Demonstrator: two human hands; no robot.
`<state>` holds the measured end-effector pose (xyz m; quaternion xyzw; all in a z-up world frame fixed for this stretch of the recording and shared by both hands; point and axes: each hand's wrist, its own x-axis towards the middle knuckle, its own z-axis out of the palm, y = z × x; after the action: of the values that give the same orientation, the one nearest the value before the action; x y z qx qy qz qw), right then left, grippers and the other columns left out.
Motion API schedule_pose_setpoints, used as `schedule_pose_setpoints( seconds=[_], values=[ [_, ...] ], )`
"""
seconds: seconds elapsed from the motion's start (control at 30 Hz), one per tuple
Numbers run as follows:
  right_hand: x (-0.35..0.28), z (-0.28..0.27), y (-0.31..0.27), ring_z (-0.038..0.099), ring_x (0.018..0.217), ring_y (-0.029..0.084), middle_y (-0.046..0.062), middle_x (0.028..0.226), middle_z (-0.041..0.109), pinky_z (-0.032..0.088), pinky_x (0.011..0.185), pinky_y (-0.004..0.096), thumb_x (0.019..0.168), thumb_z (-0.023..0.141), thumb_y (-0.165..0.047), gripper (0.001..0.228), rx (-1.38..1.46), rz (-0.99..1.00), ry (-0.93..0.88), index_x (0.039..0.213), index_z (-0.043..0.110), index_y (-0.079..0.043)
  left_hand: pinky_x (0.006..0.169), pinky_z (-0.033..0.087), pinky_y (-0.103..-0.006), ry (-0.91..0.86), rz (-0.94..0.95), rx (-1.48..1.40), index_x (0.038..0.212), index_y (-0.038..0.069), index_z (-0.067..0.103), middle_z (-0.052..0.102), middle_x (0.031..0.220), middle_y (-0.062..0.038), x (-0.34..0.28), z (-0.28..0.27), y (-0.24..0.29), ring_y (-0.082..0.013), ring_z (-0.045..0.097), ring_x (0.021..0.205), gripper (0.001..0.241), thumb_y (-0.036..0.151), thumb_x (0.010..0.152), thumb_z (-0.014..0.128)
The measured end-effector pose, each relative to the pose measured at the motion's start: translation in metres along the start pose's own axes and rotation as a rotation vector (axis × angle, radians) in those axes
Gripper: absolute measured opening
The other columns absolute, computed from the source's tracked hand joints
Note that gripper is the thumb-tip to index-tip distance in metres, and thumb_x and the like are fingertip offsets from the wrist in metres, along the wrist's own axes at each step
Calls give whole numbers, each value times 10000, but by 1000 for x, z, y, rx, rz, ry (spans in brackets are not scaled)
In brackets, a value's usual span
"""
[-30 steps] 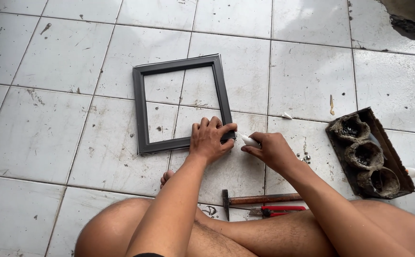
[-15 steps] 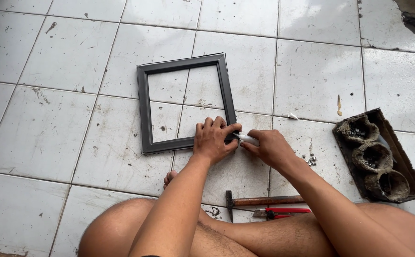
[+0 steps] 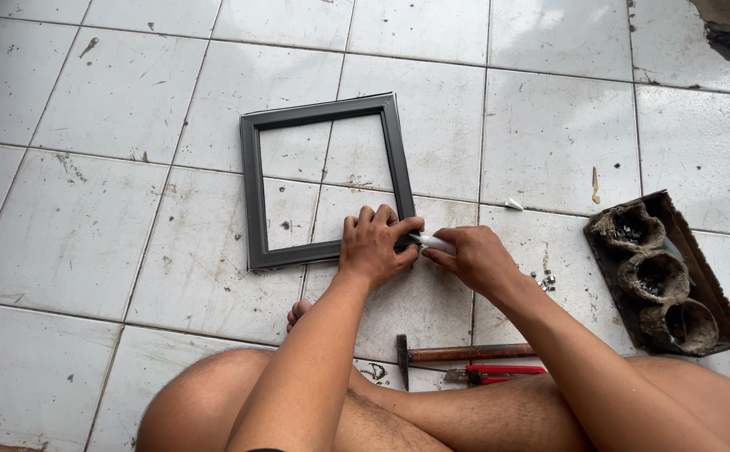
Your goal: Assembling a picture frame by applying glue to the corners and securing the joints with a hammer.
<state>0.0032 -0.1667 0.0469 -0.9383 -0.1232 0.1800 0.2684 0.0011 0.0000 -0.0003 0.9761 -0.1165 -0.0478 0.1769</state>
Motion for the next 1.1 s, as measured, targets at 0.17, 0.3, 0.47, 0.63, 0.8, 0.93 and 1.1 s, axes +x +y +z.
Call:
schedule_pose_setpoints(
  seconds=[0.17, 0.3, 0.47, 0.63, 0.8, 0.93, 1.1],
  values=[
    [-4, -3, -3, 642, 803, 355, 180, 814, 665, 534, 681, 429, 780, 627, -197, 198, -5, 11, -7, 930, 670, -75, 809, 361, -375, 5, -4, 5, 1062, 465, 509, 402, 839, 36, 0, 2, 0, -178, 440, 846, 338, 443, 724, 502],
    [-8, -6, -3, 639, 813, 360, 182, 820, 666, 532, 687, 438, 775, 628, -200, 199, -12, 32, -15, 923, 671, -74, 802, 356, -374, 11, -10, -1, 1055, 467, 518, 403, 835, 37, -1, 0, 1, -178, 441, 845, 342, 436, 714, 504],
    [-9, -7, -3, 641, 807, 357, 184, 818, 667, 533, 684, 437, 778, 626, -189, 190, -22, 23, -12, 916, 672, -67, 800, 358, -375, 19, 2, -4, 1067, 468, 507, 403, 834, 36, 0, 2, 0, -180, 442, 841, 353, 436, 716, 501],
    [-11, -9, -5, 648, 791, 341, 175, 800, 669, 539, 670, 415, 780, 626, -194, 187, -37, 22, -13, 903, 675, -63, 795, 352, -373, 20, 1, -10, 1069, 470, 511, 404, 831, 35, 0, 3, 0, -181, 440, 836, 363, 423, 709, 501],
    [-12, -6, 2, 652, 773, 338, 176, 787, 668, 543, 649, 409, 774, 634, -204, 190, -39, 27, 2, 891, 676, -60, 799, 355, -373, 20, -4, 2, 1060, 476, 506, 406, 836, 40, 0, 3, 0, -174, 443, 847, 360, 423, 704, 506],
    [-9, -2, -1, 651, 772, 336, 179, 786, 667, 545, 648, 404, 784, 629, -203, 198, -54, 7, 18, 902, 670, -49, 804, 352, -368, 9, -3, 8, 1069, 475, 499, 403, 841, 40, 0, 3, 0, -172, 440, 852, 361, 432, 711, 494],
    [-1, 7, 6, 648, 726, 339, 173, 755, 661, 536, 609, 400, 787, 622, -212, 200, -26, -30, 41, 895, 668, -50, 807, 347, -366, 4, -8, 0, 1065, 479, 502, 392, 834, 42, 0, 3, 0, -172, 432, 846, 358, 434, 710, 499]
  ],
)
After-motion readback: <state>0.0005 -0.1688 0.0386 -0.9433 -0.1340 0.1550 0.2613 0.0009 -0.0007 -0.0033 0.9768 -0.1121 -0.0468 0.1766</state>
